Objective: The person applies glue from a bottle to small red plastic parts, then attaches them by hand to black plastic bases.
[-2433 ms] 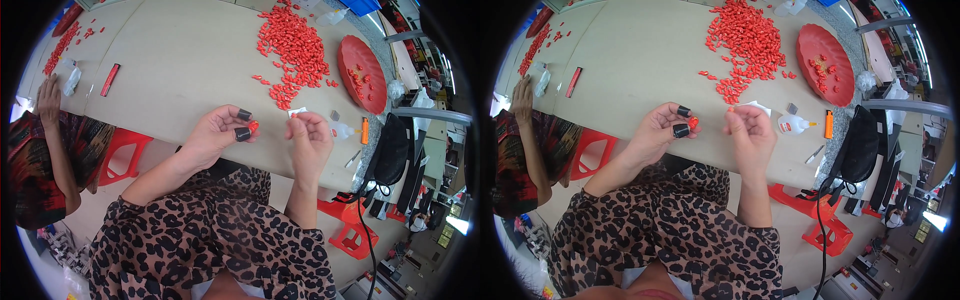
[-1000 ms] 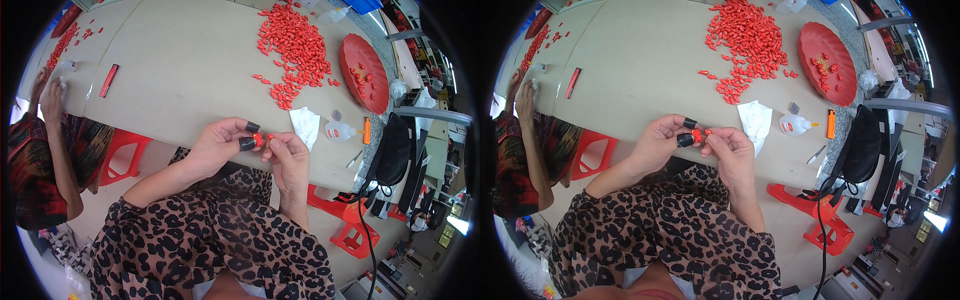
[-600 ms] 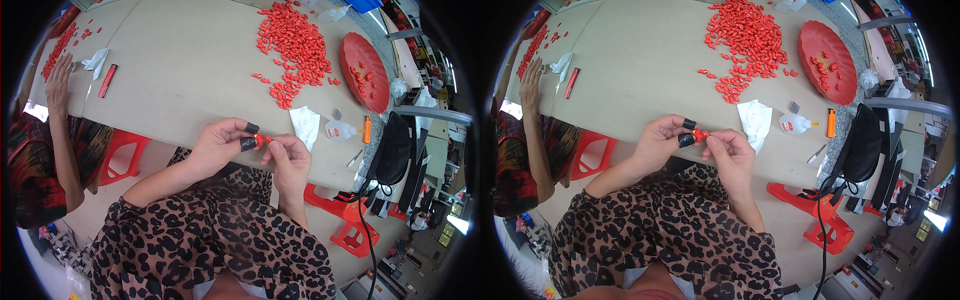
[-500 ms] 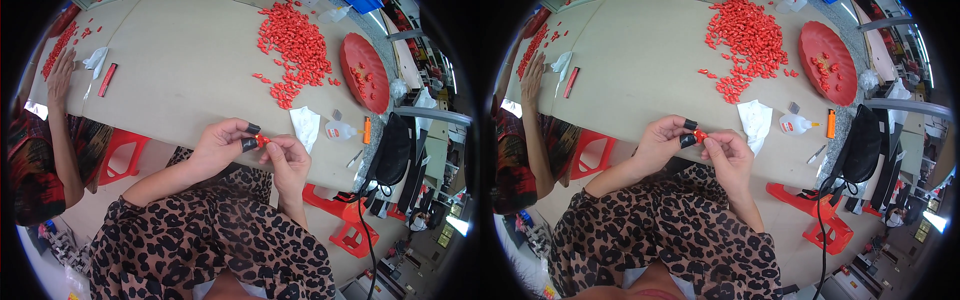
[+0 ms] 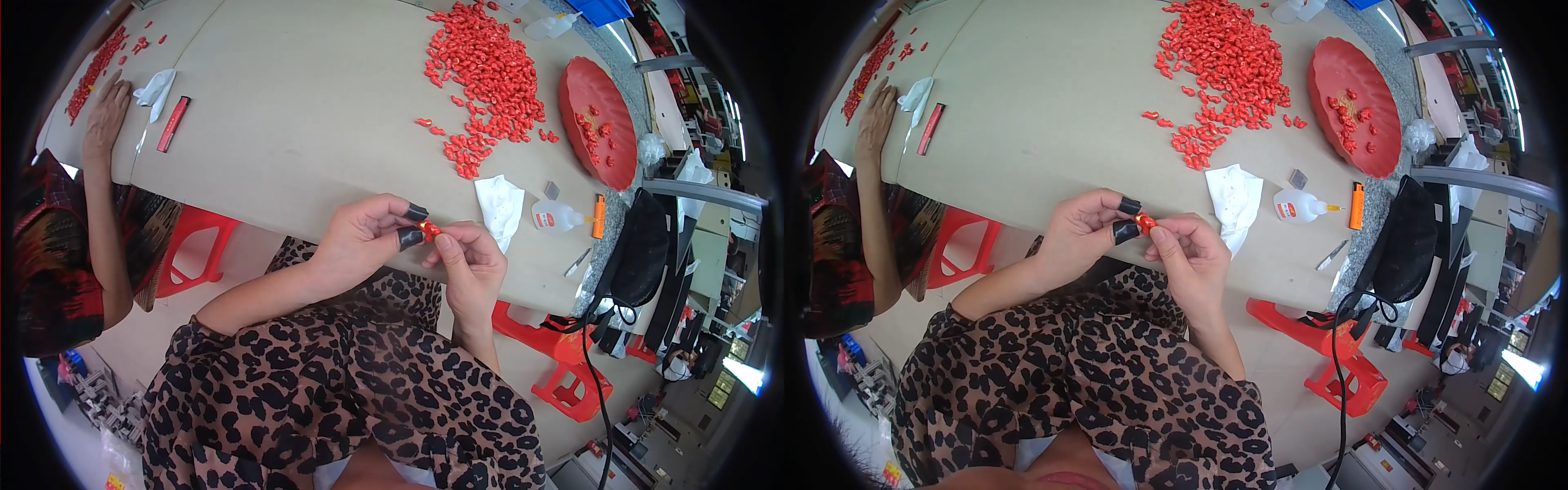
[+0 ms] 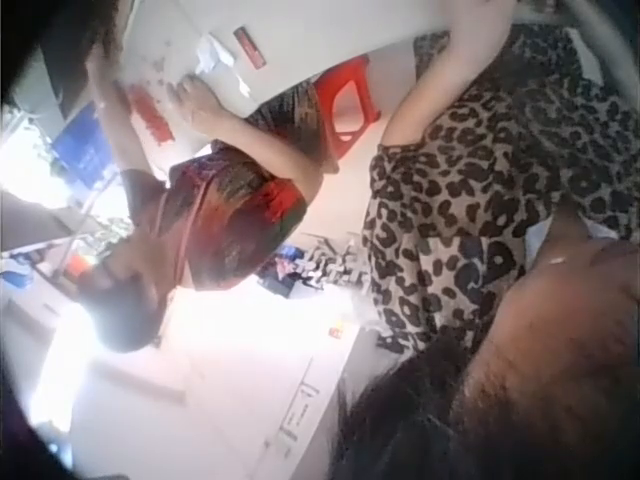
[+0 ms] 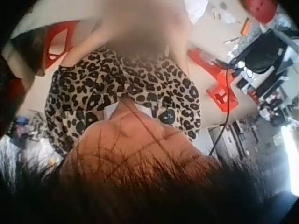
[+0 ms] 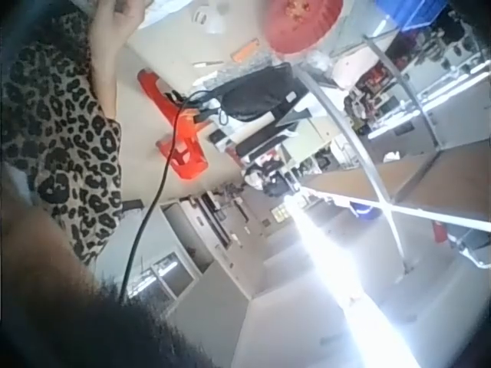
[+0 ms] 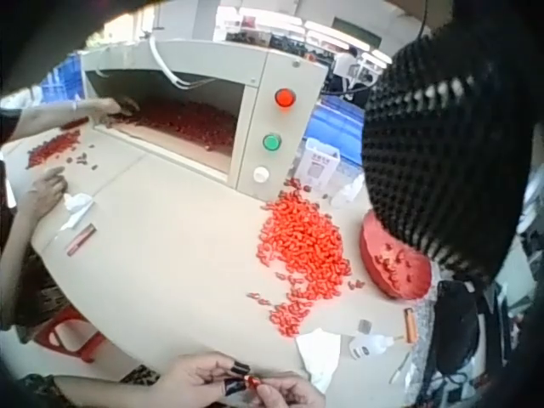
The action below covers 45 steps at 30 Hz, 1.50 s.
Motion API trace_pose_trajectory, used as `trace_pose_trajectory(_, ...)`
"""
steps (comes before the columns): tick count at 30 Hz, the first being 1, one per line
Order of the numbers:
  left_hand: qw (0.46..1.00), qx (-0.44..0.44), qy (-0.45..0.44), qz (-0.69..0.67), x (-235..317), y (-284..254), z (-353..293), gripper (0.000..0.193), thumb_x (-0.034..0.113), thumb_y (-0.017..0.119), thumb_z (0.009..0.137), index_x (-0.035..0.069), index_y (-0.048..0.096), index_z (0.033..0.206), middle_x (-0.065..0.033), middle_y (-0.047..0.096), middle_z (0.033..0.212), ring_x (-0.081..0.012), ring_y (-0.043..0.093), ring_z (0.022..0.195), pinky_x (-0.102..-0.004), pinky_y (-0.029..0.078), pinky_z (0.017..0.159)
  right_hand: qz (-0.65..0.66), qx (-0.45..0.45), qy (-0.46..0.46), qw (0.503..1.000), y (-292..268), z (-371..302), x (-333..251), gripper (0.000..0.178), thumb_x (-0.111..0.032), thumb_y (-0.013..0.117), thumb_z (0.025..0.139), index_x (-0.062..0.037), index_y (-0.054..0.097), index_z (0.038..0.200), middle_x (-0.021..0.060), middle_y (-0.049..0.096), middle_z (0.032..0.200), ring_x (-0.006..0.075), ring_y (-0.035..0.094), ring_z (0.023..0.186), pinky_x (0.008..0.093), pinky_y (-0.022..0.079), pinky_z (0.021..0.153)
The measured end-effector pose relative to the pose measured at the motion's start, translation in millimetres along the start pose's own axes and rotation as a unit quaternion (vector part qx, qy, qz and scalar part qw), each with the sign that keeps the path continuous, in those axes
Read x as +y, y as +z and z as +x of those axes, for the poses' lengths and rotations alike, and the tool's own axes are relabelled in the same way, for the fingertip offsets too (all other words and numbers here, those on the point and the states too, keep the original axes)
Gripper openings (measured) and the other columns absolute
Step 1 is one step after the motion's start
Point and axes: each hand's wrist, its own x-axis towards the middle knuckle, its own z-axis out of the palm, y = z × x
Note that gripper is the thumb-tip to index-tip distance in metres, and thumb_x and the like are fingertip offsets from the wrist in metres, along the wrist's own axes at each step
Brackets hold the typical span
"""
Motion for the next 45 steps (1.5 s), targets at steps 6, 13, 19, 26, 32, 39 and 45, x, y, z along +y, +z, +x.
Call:
trace_pose_trajectory(6,1.0,-0.001,-0.003,0.013,-1.5,-0.2,-0.4,0.016,-0.01,0.044,0.076,-0.004,0.048,0.091,-0.0069,0.055,0.088,-0.0104,0.054,0.084,-0.0207,0.044,0.075,-0.022,0.001,-0.007,1.0,0.7,-0.9,-0.9,0.008,-0.001,0.054,0.078,0.0034,0.052,0.084,0.0056,0.054,0.077,0.0089,0.053,0.061,0.0187,0.044,0.055)
trace_pose_trajectory(13,1.0,0.001,0.012,0.006,-2.5,1.2,-1.6,0.014,-0.01,0.044,0.077,-0.004,0.05,0.089,-0.0062,0.054,0.087,-0.0101,0.054,0.084,-0.0202,0.044,0.074,-0.08,-0.007,-0.021,0.997,-1.3,-0.2,-1.2,0.007,-0.001,0.054,0.077,0.0037,0.053,0.082,0.005,0.052,0.077,0.0078,0.053,0.06,0.0175,0.043,0.054)
trace_pose_trajectory(19,0.988,-0.003,0.074,0.134,-9.9,-5.7,-3.8,0.015,-0.01,0.044,0.077,-0.005,0.052,0.088,-0.0062,0.053,0.089,-0.0095,0.052,0.084,-0.0206,0.043,0.073,-0.112,-0.01,-0.016,0.994,-1.2,0.9,-4.7,0.007,0.0,0.055,0.077,0.0042,0.054,0.083,0.0044,0.052,0.076,0.0069,0.053,0.059,0.0165,0.043,0.052)
trace_pose_trajectory(26,0.998,0.012,0.042,0.041,-4.2,0.4,-3.2,0.015,-0.01,0.044,0.077,-0.003,0.052,0.088,-0.0071,0.053,0.09,-0.0094,0.052,0.083,-0.0211,0.043,0.073,-0.089,-0.021,0.011,0.996,-2.6,1.0,-7.8,0.009,-0.001,0.055,0.077,0.0039,0.054,0.084,0.0043,0.055,0.076,0.0059,0.053,0.058,0.016,0.043,0.051)
trace_pose_trajectory(32,0.997,-0.01,0.054,0.062,-7.9,-4.6,-3.1,0.014,-0.009,0.046,0.076,-0.001,0.053,0.085,-0.0094,0.054,0.093,-0.0125,0.052,0.087,-0.0238,0.043,0.077,-0.077,-0.015,0.054,0.995,-0.8,0.6,-11.8,0.008,-0.002,0.055,0.077,0.0036,0.054,0.083,0.0026,0.056,0.068,0.0047,0.051,0.055,0.0156,0.042,0.05)
trace_pose_trajectory(39,0.977,0.006,0.111,0.184,-6.6,-2.5,-2.7,0.019,-0.013,0.044,0.07,-0.001,0.054,0.081,-0.0082,0.054,0.087,-0.0134,0.052,0.079,-0.0232,0.042,0.068,-0.084,-0.008,0.051,0.995,1.3,-1.4,-10.8,0.007,-0.002,0.054,0.078,0.0035,0.054,0.082,0.0018,0.055,0.067,0.0041,0.05,0.055,0.015,0.041,0.049)
trace_pose_trajectory(45,0.962,0.005,0.129,0.24,-8.1,-4.2,-3.1,0.022,-0.015,0.042,0.069,-0.001,0.054,0.081,-0.009,0.055,0.088,-0.0141,0.053,0.08,-0.0237,0.042,0.069,-0.125,-0.012,0.021,0.992,1.8,-1.6,-8.3,0.006,-0.001,0.054,0.078,0.0032,0.054,0.082,0.0011,0.052,0.07,0.0038,0.05,0.058,0.015,0.041,0.049)
